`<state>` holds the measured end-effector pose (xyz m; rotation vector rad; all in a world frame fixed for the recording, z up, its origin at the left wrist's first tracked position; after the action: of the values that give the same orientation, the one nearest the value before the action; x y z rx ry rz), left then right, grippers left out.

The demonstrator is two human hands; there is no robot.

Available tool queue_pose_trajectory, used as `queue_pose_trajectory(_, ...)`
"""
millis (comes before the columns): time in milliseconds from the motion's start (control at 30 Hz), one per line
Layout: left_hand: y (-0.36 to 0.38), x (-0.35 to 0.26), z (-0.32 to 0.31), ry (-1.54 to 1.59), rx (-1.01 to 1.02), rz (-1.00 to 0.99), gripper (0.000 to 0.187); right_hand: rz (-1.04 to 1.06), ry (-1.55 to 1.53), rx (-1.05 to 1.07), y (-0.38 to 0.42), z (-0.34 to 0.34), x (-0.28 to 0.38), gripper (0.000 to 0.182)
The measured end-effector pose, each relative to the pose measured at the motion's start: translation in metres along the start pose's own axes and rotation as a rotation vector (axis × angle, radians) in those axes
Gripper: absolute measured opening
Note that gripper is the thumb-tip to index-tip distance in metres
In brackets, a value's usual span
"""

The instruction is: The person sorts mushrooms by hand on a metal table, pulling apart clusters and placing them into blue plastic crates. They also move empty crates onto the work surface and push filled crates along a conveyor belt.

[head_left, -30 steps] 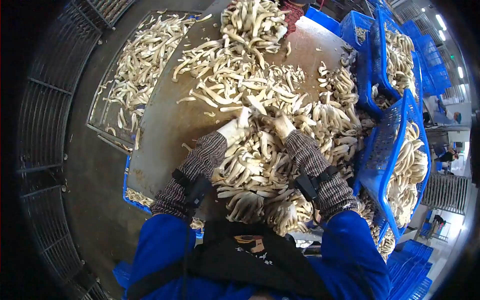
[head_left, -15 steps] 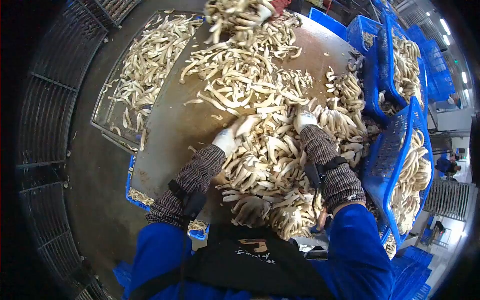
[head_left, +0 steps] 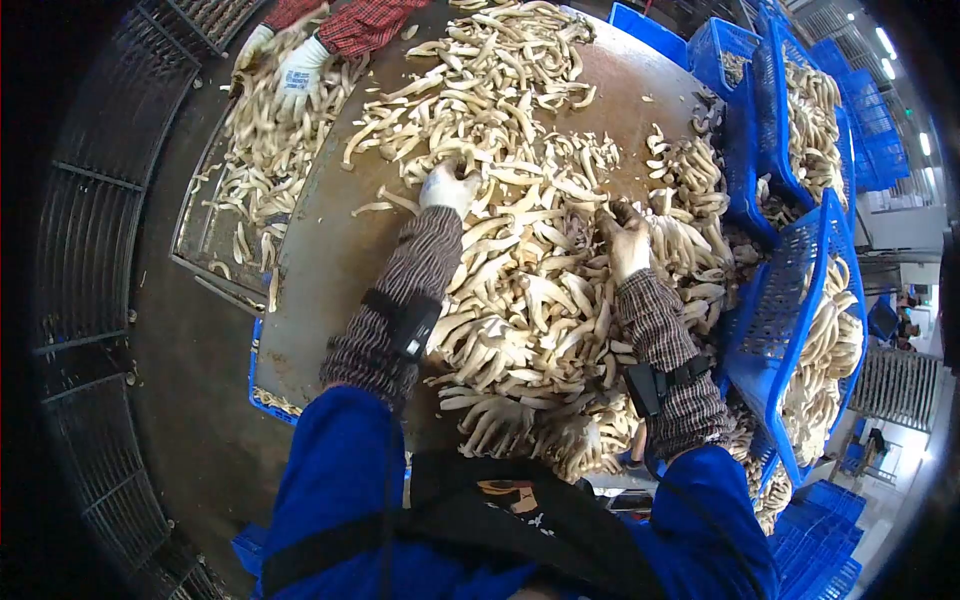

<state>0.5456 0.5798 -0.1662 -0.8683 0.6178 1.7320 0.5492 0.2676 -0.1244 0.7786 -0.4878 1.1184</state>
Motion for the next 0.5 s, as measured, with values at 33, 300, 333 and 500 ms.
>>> queue_pose_trajectory(33, 0.016, -0.024, 0.012, 0.219, 0.051, -0.014, 0.04, -0.054, -0.198, 0.042, 0.004, -0.001, 0.007, 0.048)
queue_pose_trajectory(300, 0.14, -0.037, -0.011, 1.628, -0.022, 0.482, 0.027, 0.514, 0.138, 0.393, 0.134, -0.057, 0.09, 0.033)
queue_pose_trajectory(333, 0.148, -0.018, -0.001, 1.608, 0.023, 0.445, 0.025, 0.422, 0.101, 0.457, 0.138, -0.044, 0.098, 0.033)
queue_pose_trajectory(500, 0.247, 0.111, 0.071, 1.421, -0.055, 0.147, 0.052, 0.176, 0.768, 0.401, 0.064, -0.058, -0.047, 0.074)
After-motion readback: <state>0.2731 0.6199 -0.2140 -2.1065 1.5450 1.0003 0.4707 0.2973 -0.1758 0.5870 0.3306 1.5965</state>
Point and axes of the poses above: each hand's wrist, its own y-axis away from the middle knuckle, its own z-axis out of the back of the hand, x = y × z, the point moved 3 cm from there along -y, towards the middle knuckle, and after that the axes turned 14 degrees about -z, right-handed, at the moved point
